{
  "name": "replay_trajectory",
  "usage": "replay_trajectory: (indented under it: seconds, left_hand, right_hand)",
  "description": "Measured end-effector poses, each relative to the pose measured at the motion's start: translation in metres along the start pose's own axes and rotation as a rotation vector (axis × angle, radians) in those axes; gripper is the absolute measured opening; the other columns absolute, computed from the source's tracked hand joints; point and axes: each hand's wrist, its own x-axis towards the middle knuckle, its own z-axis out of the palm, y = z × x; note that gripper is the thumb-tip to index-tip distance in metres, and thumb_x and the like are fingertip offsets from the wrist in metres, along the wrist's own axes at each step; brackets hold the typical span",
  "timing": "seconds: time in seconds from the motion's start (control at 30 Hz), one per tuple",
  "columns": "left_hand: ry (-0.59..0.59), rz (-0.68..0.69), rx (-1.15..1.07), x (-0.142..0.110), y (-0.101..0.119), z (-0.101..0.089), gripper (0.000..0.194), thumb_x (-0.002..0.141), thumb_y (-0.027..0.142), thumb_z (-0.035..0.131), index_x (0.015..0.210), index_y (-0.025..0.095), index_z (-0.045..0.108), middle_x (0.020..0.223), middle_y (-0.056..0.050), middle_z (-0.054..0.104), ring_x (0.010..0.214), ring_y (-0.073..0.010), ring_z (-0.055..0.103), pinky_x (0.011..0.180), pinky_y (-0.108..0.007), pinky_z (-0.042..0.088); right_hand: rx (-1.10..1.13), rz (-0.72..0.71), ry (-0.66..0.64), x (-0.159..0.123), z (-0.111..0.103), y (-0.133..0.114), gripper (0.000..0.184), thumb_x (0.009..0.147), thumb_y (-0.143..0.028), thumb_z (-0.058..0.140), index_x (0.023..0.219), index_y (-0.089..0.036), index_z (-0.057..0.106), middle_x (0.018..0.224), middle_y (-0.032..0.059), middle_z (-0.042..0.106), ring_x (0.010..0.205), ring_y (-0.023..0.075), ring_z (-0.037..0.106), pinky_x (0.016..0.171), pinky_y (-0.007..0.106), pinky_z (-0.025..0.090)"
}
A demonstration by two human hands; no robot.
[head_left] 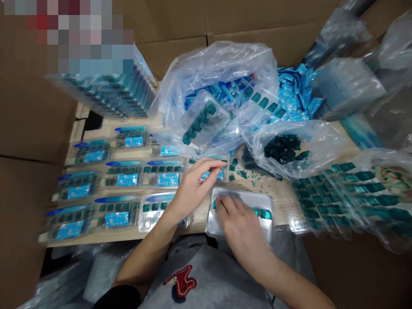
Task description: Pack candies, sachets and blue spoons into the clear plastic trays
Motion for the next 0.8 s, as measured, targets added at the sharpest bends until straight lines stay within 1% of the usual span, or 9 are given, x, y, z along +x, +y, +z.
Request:
replay_trajectory:
  seconds: [0.13,0.3,0.47,0.53,0.6,0.63,0.7,0.77,0.8]
  left_hand:
    - [0.0,0.039,0.05,-0.007,0.003,-0.003,0.018,0.095,0.015,0.053,0.104,0.021,0.068,0.101,-0.003,0.07,0.097,-0.0135,0.065,0.085,-0.027,0.053]
    - [-0.102,0.034,0.134,-0.028,0.0,-0.01,0.017,0.095,0.014,0.052,0.103,0.021,0.066,0.099,-0.004,0.069,0.095,-0.0147,0.066,0.083,-0.029,0.053]
    - [-0.199,0.073,0.237,-0.048,-0.001,-0.015,0.013,0.095,0.014,0.053,0.102,0.02,0.062,0.095,-0.002,0.069,0.089,-0.0136,0.065,0.081,-0.026,0.051]
    - [-0.209,0.116,0.303,-0.053,0.004,-0.017,0.01,0.096,0.015,0.053,0.101,0.019,0.061,0.091,-0.002,0.067,0.085,-0.0141,0.065,0.077,-0.025,0.051]
    - [-0.254,0.162,0.381,-0.059,0.012,-0.019,0.007,0.096,0.017,0.053,0.097,0.019,0.06,0.086,-0.001,0.066,0.08,-0.0144,0.063,0.073,-0.025,0.049]
    - [-0.297,0.182,0.413,-0.062,0.017,-0.019,0.008,0.097,0.018,0.052,0.096,0.018,0.06,0.084,-0.001,0.066,0.079,-0.0144,0.061,0.073,-0.026,0.048]
    - [-0.403,0.22,0.452,-0.069,0.024,-0.016,0.012,0.098,0.019,0.051,0.092,0.018,0.06,0.084,-0.001,0.067,0.078,-0.0145,0.059,0.074,-0.026,0.046]
    - [-0.491,0.274,0.465,-0.076,0.027,-0.011,0.016,0.099,0.023,0.049,0.091,0.017,0.062,0.084,-0.001,0.068,0.078,-0.0148,0.058,0.075,-0.028,0.044]
    - [-0.523,0.295,0.476,-0.079,0.027,-0.008,0.019,0.1,0.025,0.047,0.092,0.017,0.062,0.083,-0.001,0.068,0.078,-0.0151,0.057,0.075,-0.028,0.043]
  right_hand:
    - [-0.042,0.008,0.014,-0.002,0.001,-0.008,0.024,0.072,0.008,0.052,0.078,-0.008,0.069,0.072,0.0124,0.066,0.057,0.0255,0.061,0.044,0.034,0.048]
    - [0.029,-0.005,0.052,-0.014,0.005,0.003,0.026,0.083,0.002,0.054,0.102,-0.007,0.07,0.088,0.0119,0.07,0.067,0.0219,0.064,0.054,0.032,0.053]
    - [0.115,0.013,0.052,-0.01,0.009,0.0,0.021,0.085,0.005,0.053,0.089,-0.008,0.07,0.078,0.0107,0.068,0.066,0.023,0.064,0.055,0.034,0.052]
    - [0.17,0.009,0.036,-0.008,0.004,0.004,0.02,0.087,0.003,0.054,0.087,-0.01,0.069,0.076,0.0076,0.067,0.064,0.0202,0.064,0.055,0.031,0.052]
    - [0.296,0.021,0.059,-0.011,-0.006,0.016,0.019,0.092,-0.003,0.053,0.093,-0.014,0.068,0.082,0.0043,0.068,0.068,0.0158,0.065,0.059,0.026,0.053]
    - [0.393,0.055,0.113,-0.016,-0.012,0.024,0.018,0.095,-0.007,0.052,0.098,-0.016,0.068,0.086,0.0031,0.069,0.073,0.0142,0.066,0.063,0.024,0.054]
    - [0.583,0.21,0.29,-0.03,-0.023,0.043,0.016,0.097,-0.014,0.054,0.106,-0.021,0.066,0.094,0.0017,0.07,0.083,0.0138,0.067,0.072,0.024,0.054]
    - [0.665,0.427,0.456,-0.049,-0.029,0.059,0.013,0.095,-0.017,0.06,0.102,-0.025,0.068,0.095,0.0,0.07,0.086,0.0147,0.066,0.077,0.026,0.054]
    - [0.67,0.524,0.497,-0.058,-0.029,0.066,0.013,0.093,-0.018,0.063,0.099,-0.026,0.069,0.092,-0.0012,0.07,0.084,0.0146,0.066,0.077,0.027,0.053]
